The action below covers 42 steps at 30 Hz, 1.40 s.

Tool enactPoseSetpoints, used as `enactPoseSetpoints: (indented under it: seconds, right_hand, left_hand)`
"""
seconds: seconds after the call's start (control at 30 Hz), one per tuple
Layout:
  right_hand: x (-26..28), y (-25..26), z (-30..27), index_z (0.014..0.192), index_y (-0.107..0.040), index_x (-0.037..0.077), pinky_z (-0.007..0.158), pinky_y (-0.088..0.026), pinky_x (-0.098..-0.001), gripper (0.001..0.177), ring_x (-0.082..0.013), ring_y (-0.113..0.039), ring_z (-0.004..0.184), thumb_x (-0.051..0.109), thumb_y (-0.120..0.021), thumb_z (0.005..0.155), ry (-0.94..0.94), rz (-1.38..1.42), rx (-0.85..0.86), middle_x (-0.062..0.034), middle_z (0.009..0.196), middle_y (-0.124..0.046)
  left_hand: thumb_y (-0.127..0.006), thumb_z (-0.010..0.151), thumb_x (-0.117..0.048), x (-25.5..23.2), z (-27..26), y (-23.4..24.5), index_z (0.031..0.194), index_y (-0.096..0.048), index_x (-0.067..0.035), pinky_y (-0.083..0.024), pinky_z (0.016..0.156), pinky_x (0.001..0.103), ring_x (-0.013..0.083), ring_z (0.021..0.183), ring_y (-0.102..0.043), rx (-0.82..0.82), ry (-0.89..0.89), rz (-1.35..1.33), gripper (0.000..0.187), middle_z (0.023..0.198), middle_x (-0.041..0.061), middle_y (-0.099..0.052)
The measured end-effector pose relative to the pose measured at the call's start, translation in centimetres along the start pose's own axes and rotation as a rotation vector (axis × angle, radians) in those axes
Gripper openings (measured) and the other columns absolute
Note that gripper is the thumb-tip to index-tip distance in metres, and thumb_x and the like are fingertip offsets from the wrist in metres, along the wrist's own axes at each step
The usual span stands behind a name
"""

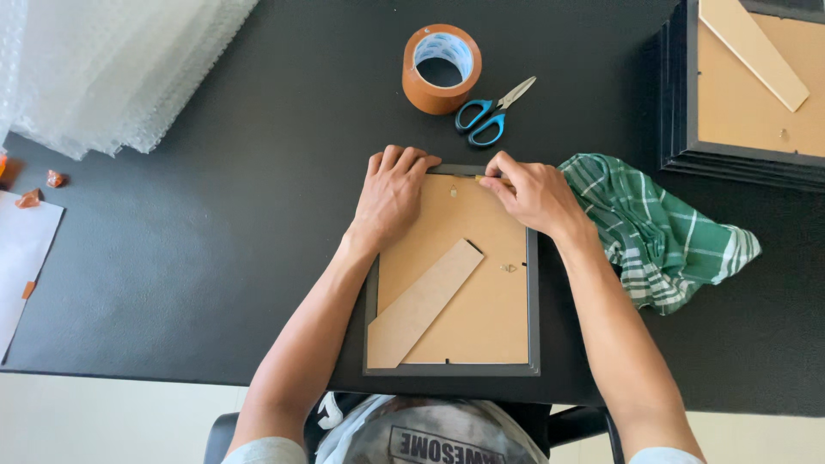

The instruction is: The person uses a cloth to wipe the back and glass of a picture frame by hand.

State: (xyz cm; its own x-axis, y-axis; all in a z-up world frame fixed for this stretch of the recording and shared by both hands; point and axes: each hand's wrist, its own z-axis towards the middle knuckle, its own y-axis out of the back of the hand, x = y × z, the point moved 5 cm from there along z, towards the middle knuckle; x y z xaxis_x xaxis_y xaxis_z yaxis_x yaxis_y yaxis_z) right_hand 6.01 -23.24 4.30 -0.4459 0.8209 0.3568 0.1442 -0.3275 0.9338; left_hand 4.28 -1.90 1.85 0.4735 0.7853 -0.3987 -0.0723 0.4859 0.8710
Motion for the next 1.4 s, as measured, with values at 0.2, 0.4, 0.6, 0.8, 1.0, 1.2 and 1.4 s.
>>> enactPoseSetpoints:
  seconds: [0.2, 0.4, 0.6, 0.8, 1.0, 1.2, 1.4]
  right_hand:
    - [-1.7, -1.2, -0.8, 0.105, -0.058, 0.022, 0.064, -0.059, -0.048, 0.02, -0.036, -0.072, 0.075, 0.041, -0.062, 0.105, 0.127, -0.107, -0.152, -0.0051, 0.086, -0.069]
    - [-1.7, -1.6, -0.5, 0.104, -0.058, 0.023, 0.064, -0.059, -0.0504, 0.022, -0.0369, -0.07, 0.073, 0.044, -0.065, 0.102, 0.172, -0.165, -0.196, -0.0049, 0.085, -0.061]
    - [-1.7, -2.1, 0.0, 0.097, -0.056, 0.023, 0.06, -0.057, -0.0486, 0.024, -0.0371, -0.068, 0.066, 0.045, -0.063, 0.103, 0.19, -0.256, -0.259, -0.0034, 0.078, -0.057]
    - [-1.0, -1.4, 0.4, 0.091, -0.054, 0.019, 0.056, -0.053, -0.0508, 0.027, -0.039, -0.068, 0.069, 0.042, -0.062, 0.104, 0.19, -0.2, -0.211, -0.0049, 0.071, -0.055]
    - [-1.0, -0.9, 0.7, 0.09, -0.054, 0.017, 0.056, -0.052, -0.0523, 0.028, -0.0411, -0.067, 0.072, 0.041, -0.064, 0.103, 0.171, -0.152, -0.161, -0.0067, 0.069, -0.056]
    - [-0.7, -0.5, 0.8, 0.09, -0.055, 0.017, 0.057, -0.051, -0.0523, 0.029, -0.0411, -0.068, 0.071, 0.041, -0.064, 0.103, 0.141, -0.134, -0.144, -0.0075, 0.068, -0.058]
    - [-0.8, -0.9, 0.4, 0.09, -0.054, 0.019, 0.058, -0.052, -0.0487, 0.029, -0.0369, -0.068, 0.071, 0.043, -0.063, 0.104, 0.157, -0.148, -0.194, -0.0062, 0.069, -0.057]
  left_hand:
    - [-0.056, 0.097, -0.007, 0.5, -0.1, -0.6, 0.126, -0.064, -0.009, -0.04, 0.106, 0.038, 0.0251, 0.117, -0.051, -0.023, 0.062, -0.008, 0.031, 0.119, 0.007, -0.057]
    - [-0.055, 0.096, -0.007, 0.7, -0.1, -1.1, 0.122, -0.066, -0.009, -0.041, 0.106, 0.039, 0.0266, 0.115, -0.051, -0.03, 0.046, -0.005, 0.029, 0.114, 0.007, -0.055]
    - [-0.056, 0.094, -0.008, 0.8, -0.1, -1.2, 0.119, -0.067, -0.01, -0.042, 0.103, 0.039, 0.0264, 0.111, -0.05, -0.047, 0.027, 0.034, 0.027, 0.109, 0.006, -0.054]
    - [-0.053, 0.095, -0.008, 0.9, 0.0, -1.4, 0.118, -0.067, -0.008, -0.042, 0.102, 0.039, 0.0273, 0.111, -0.049, -0.041, 0.018, 0.017, 0.027, 0.109, 0.007, -0.055]
    - [-0.05, 0.094, -0.005, 0.8, 0.0, -1.4, 0.119, -0.065, -0.008, -0.04, 0.103, 0.039, 0.0269, 0.111, -0.048, -0.022, 0.011, -0.005, 0.029, 0.109, 0.006, -0.053]
    - [-0.053, 0.093, -0.007, 1.2, 0.1, -2.2, 0.122, -0.063, -0.011, -0.038, 0.105, 0.04, 0.0259, 0.113, -0.046, 0.007, 0.017, 0.027, 0.031, 0.11, 0.004, -0.051]
    - [-0.053, 0.093, -0.005, 0.9, 0.1, -1.7, 0.122, -0.064, -0.009, -0.039, 0.103, 0.039, 0.0268, 0.113, -0.046, 0.004, 0.022, 0.03, 0.031, 0.112, 0.006, -0.052]
